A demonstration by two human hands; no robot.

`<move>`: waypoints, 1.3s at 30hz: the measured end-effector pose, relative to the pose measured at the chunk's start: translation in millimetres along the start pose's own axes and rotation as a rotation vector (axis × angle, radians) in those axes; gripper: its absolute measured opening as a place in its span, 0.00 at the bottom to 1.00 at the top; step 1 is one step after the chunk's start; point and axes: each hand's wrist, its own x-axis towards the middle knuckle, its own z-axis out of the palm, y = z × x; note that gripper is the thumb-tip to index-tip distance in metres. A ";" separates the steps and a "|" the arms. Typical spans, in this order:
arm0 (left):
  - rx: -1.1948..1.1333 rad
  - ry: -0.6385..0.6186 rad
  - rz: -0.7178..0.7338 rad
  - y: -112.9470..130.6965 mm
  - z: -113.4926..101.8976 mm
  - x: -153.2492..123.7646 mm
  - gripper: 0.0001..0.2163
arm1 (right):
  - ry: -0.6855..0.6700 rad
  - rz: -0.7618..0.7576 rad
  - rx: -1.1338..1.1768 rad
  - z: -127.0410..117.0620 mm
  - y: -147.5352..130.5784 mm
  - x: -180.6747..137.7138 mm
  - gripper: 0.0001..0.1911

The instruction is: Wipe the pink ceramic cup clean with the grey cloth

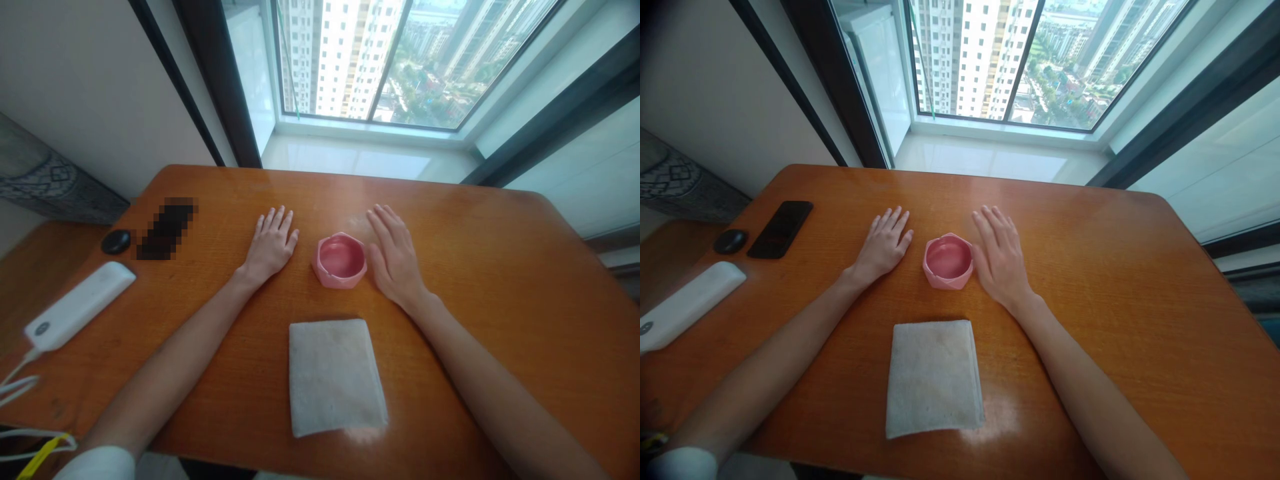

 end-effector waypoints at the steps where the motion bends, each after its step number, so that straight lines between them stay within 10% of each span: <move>1: 0.001 0.002 0.003 -0.4 0.5 0.1 0.32 | -0.019 -0.118 -0.008 -1.7 -10.7 -1.2 0.34; 4: -0.001 0.013 0.008 -2.0 2.4 0.5 0.32 | -0.207 -0.284 -0.085 -3.0 -44.6 -2.8 0.33; 10: 0.000 0.003 0.005 -3.2 4.0 1.0 0.32 | -0.291 -0.136 -0.230 -7.5 -58.4 1.8 0.29; 21: -0.008 -0.014 -0.008 -0.9 1.7 0.3 0.32 | -0.126 0.563 -0.479 -101.4 110.7 -43.7 0.35; 27: -0.007 -0.005 -0.008 0.9 0.3 0.2 0.32 | -0.066 0.633 -0.466 -120.4 135.8 -54.2 0.40; 32: 0.003 -0.007 -0.006 -0.7 2.0 0.3 0.32 | 0.053 0.535 -0.522 -92.3 34.4 -50.4 0.43; 39: -0.015 0.003 0.005 -4.5 4.4 1.2 0.32 | -0.420 -0.285 -0.048 -25.3 -182.1 -125.0 0.44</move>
